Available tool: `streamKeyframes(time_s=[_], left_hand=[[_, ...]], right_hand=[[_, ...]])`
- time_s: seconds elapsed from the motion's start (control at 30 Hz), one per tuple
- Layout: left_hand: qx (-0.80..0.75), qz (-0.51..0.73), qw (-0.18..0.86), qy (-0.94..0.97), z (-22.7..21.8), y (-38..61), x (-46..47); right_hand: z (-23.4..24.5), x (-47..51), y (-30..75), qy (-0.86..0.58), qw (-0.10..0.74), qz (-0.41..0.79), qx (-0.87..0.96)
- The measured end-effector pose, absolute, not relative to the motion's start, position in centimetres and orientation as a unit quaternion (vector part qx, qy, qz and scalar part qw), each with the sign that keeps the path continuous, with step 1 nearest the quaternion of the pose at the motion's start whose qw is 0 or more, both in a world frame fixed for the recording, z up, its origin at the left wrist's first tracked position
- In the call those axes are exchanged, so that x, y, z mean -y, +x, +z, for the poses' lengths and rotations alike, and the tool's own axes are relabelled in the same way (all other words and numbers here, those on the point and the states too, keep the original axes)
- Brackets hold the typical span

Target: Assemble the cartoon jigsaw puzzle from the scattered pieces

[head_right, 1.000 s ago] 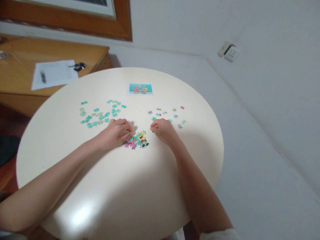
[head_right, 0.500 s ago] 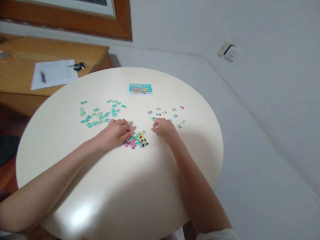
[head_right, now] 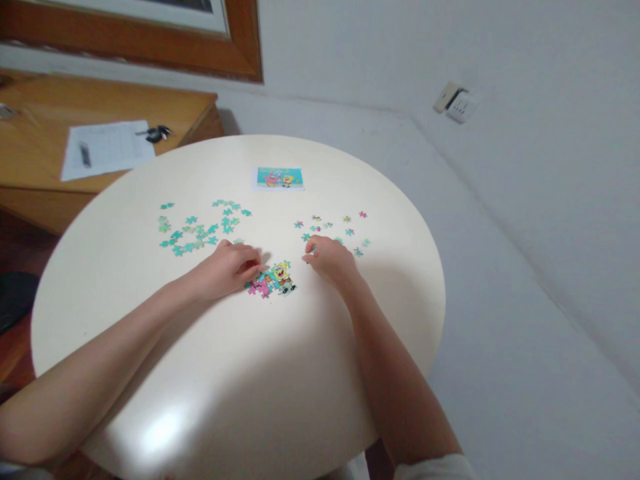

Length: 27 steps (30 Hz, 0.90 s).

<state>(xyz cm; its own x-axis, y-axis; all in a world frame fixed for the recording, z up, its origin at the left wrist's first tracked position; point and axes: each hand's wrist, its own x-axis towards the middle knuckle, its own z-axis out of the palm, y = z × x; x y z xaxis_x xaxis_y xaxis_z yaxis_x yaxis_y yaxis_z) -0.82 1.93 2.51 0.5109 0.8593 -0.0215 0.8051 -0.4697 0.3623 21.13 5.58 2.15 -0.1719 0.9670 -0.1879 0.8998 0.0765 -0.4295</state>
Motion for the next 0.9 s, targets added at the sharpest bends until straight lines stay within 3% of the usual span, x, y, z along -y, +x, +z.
streamKeyframes(time_s=[0.37,0.9], left_hand=[[-0.426,0.054,0.212,0.878,2.7,-0.8,-1.7],[-0.387,0.111,0.234,0.885,1.5,-0.3,-1.6]], right_hand=[[1.8,-5.7,21.3,-0.629,0.084,0.22,0.741],[1.7,-5.7,21.5,-0.615,0.088,0.213,0.754]])
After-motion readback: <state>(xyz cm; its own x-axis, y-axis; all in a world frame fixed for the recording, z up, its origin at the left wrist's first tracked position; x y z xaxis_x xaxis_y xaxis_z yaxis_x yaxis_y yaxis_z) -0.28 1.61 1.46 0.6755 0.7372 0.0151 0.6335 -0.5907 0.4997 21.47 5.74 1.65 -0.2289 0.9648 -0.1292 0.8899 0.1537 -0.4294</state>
